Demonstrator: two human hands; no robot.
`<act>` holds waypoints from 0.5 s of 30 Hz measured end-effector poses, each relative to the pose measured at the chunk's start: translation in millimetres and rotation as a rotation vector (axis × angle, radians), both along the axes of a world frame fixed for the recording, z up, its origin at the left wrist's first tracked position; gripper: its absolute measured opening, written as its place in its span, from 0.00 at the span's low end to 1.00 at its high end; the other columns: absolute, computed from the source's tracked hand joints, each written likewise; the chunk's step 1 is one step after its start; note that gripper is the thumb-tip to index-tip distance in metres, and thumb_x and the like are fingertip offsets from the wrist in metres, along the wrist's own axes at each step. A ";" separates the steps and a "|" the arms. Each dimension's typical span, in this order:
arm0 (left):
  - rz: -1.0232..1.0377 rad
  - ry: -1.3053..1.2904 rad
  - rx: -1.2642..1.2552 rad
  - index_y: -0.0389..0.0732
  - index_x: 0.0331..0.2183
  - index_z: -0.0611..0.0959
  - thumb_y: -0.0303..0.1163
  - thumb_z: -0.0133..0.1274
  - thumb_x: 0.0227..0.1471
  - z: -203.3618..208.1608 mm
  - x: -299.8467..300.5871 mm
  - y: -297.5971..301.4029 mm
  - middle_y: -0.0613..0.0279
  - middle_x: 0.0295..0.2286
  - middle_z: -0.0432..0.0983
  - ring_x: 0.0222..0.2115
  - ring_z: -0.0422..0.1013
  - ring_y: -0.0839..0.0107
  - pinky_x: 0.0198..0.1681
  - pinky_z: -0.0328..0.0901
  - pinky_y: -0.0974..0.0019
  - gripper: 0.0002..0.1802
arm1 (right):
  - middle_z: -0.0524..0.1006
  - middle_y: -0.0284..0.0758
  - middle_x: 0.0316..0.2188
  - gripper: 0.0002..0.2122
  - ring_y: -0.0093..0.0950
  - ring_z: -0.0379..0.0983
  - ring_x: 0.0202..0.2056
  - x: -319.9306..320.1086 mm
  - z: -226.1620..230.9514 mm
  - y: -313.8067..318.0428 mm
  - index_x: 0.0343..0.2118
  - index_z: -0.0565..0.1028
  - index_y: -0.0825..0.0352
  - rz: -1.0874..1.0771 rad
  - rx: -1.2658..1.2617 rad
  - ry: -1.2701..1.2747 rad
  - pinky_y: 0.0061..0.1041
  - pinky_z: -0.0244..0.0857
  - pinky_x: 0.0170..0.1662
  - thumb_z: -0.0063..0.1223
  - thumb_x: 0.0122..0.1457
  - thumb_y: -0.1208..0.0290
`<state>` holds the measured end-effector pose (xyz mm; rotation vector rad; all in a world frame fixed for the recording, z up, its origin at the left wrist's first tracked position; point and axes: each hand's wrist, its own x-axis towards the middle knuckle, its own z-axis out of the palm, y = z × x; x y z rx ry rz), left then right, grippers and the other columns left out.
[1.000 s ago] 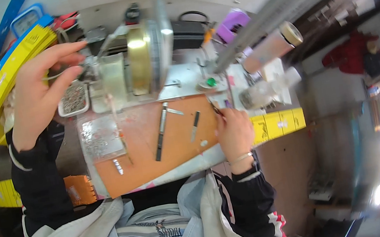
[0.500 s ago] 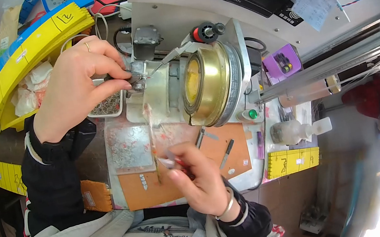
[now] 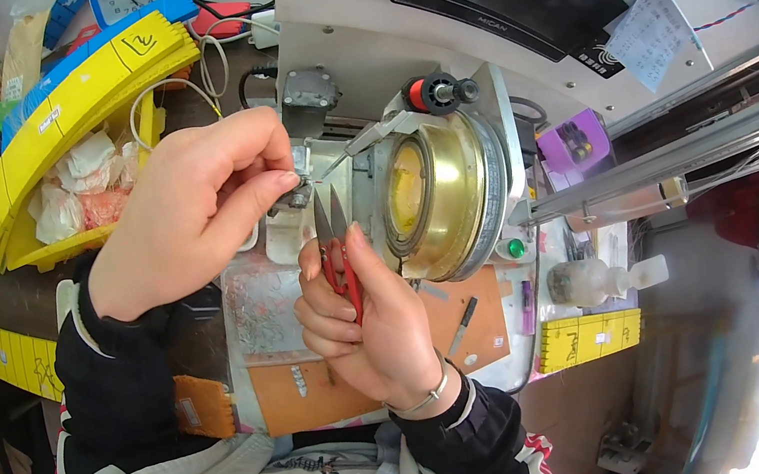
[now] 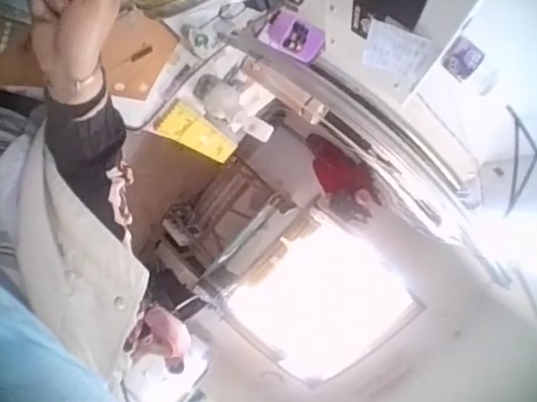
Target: Assemble small mechanical or electronic components using adhesive and manual tools at a workbench station.
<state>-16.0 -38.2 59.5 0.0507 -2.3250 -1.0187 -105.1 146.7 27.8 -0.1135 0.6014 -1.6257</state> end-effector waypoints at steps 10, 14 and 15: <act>-0.017 -0.038 0.308 0.36 0.28 0.74 0.22 0.54 0.55 0.7 -3.8 8.7 0.71 0.14 0.59 0.16 0.54 0.83 0.20 0.49 0.71 0.05 | 0.52 0.19 0.17 0.19 0.13 0.44 0.17 0.6 0.2 -8.4 0.37 0.68 0.62 -0.040 0.050 -0.001 0.16 0.39 0.20 0.32 0.74 0.50; -0.024 -0.028 0.293 0.36 0.28 0.74 0.22 0.54 0.55 1.1 -3.1 7.0 0.71 0.14 0.59 0.16 0.54 0.83 0.20 0.50 0.71 0.05 | 0.52 0.19 0.17 0.18 0.13 0.45 0.17 2.2 0.3 -10.6 0.36 0.68 0.61 -0.065 0.085 -0.034 0.15 0.39 0.20 0.34 0.74 0.51; -0.026 -0.021 0.280 0.36 0.28 0.74 0.22 0.54 0.55 0.4 -2.5 6.4 0.71 0.14 0.60 0.16 0.54 0.83 0.20 0.50 0.71 0.05 | 0.52 0.18 0.17 0.17 0.12 0.45 0.17 2.8 1.3 -11.4 0.36 0.68 0.60 -0.072 0.094 -0.037 0.15 0.39 0.20 0.35 0.74 0.52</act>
